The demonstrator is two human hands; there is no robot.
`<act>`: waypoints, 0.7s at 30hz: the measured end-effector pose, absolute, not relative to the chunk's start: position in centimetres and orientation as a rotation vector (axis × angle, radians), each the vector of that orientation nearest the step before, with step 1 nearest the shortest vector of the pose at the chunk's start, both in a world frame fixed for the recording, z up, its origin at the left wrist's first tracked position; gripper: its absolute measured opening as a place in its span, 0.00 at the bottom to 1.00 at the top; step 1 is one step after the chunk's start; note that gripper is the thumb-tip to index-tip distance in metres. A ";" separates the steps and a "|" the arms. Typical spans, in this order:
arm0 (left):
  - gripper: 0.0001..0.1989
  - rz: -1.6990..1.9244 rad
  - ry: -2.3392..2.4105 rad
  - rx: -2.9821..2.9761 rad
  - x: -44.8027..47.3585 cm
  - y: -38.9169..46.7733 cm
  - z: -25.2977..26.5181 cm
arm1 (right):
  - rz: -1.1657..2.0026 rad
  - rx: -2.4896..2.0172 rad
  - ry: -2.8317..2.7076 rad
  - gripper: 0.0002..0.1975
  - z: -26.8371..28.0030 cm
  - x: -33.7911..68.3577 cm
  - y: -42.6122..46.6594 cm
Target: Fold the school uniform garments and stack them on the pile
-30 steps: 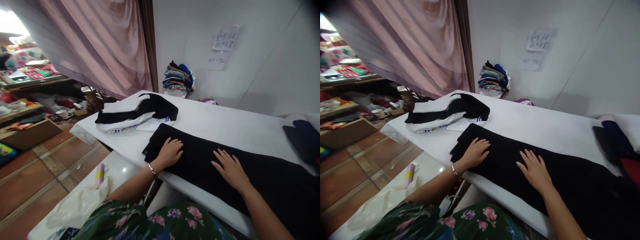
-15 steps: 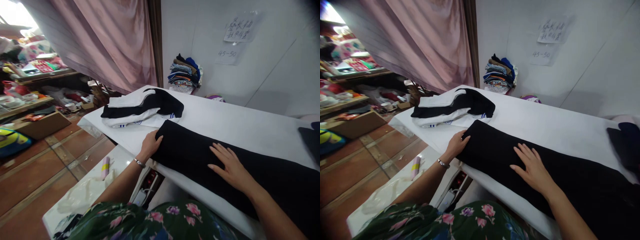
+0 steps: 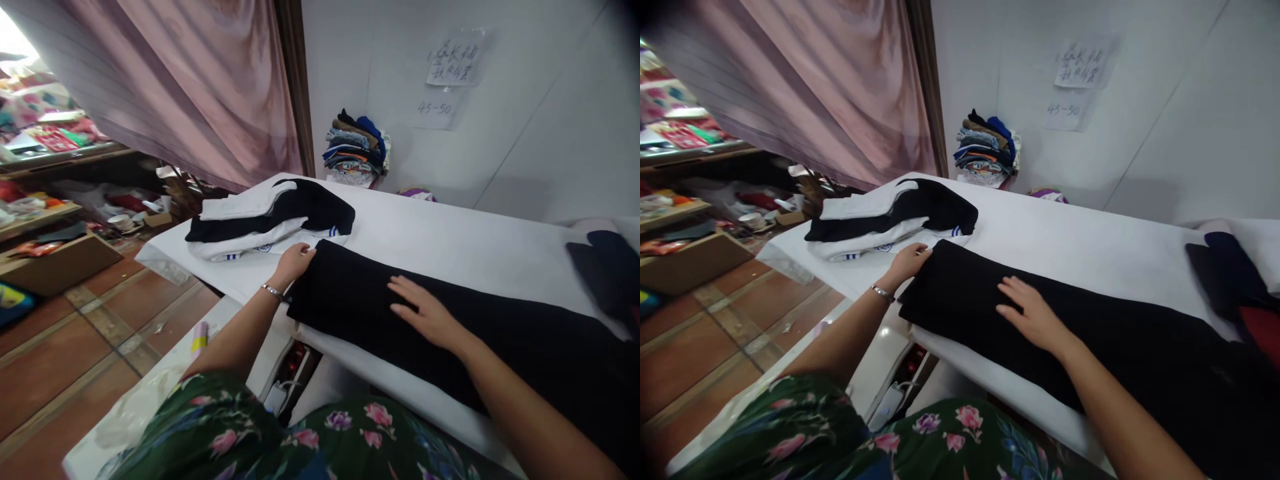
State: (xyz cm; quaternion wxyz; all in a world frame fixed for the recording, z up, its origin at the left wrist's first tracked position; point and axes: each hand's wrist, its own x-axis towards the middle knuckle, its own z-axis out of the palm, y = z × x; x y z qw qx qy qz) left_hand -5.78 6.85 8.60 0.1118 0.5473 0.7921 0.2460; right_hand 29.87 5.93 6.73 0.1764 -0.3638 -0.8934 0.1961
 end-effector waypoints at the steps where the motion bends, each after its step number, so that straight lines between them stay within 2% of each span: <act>1: 0.20 0.657 2.322 1.668 -5.7 7.8 8.8 | 0.514 -1.102 -2.453 0.27 6.8 31.2 7.1; 5: 0.25 0.444 2.250 1.881 -4.9 11.1 9.3 | 0.347 -1.597 -2.384 0.27 5.5 37.8 12.3; 8: 0.25 0.384 2.112 2.030 -4.1 12.9 9.4 | 0.430 -1.884 -2.371 0.28 3.9 41.4 14.2; 11: 0.23 0.270 1.986 2.114 -3.9 14.5 9.3 | 0.490 -1.854 -2.398 0.27 3.6 42.3 14.3; 14: 0.18 0.168 1.932 2.123 -4.2 16.0 9.5 | 0.535 -1.858 -2.407 0.22 4.6 41.7 13.6; 17: 0.14 0.190 1.915 2.136 -4.6 17.4 9.9 | 0.412 -1.889 -2.301 0.21 5.7 41.5 13.0; 21: 0.14 0.283 1.918 2.115 -4.3 18.4 9.5 | 0.295 -1.934 -2.183 0.24 5.4 41.7 13.0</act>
